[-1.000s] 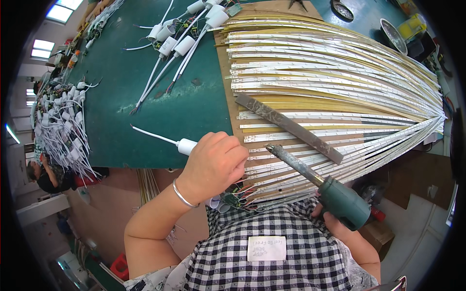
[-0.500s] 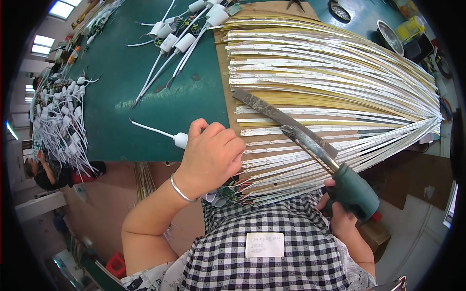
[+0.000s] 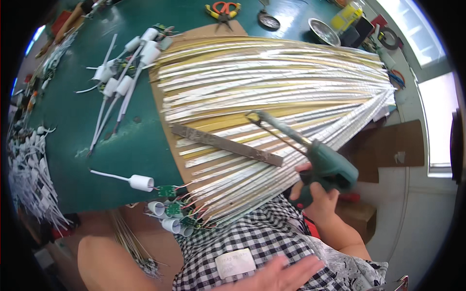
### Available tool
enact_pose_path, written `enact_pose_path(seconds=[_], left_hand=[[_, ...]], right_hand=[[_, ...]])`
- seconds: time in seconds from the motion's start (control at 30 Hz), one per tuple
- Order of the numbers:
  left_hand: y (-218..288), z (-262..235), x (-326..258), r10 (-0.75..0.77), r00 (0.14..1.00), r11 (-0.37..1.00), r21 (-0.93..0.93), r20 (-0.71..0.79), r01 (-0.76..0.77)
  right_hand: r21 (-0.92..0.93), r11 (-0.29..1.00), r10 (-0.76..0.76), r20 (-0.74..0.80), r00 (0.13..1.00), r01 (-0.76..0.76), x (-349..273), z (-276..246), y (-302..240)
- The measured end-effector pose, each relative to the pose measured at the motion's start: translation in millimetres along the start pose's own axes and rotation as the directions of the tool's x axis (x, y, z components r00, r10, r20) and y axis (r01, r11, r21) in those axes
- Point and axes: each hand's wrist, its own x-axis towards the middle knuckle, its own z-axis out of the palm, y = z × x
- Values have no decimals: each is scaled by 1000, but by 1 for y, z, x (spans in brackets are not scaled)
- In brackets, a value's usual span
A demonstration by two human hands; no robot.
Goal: The person solders electronic wire components onto the ends of LED light strips using a soldering gun.
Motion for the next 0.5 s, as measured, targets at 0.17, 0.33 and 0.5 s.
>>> enact_pose_path(seconds=[0.17, 0.33, 0.5], left_hand=[[-3, 9, 9, -29, 996, 999, 22, -80, 31], [10, 6, 12, -183, 969, 977, 75, -166, 198], [21, 10, 28, -150, 943, 969, 145, -296, 200]], right_hand=[[-106, 979, -190, -192, 963, 172, 1, -5, 4], [-123, 991, -75, -181, 981, 54, 8, -4, 4], [-100, 972, -233, -379, 896, 211, 11, 5, -1]])
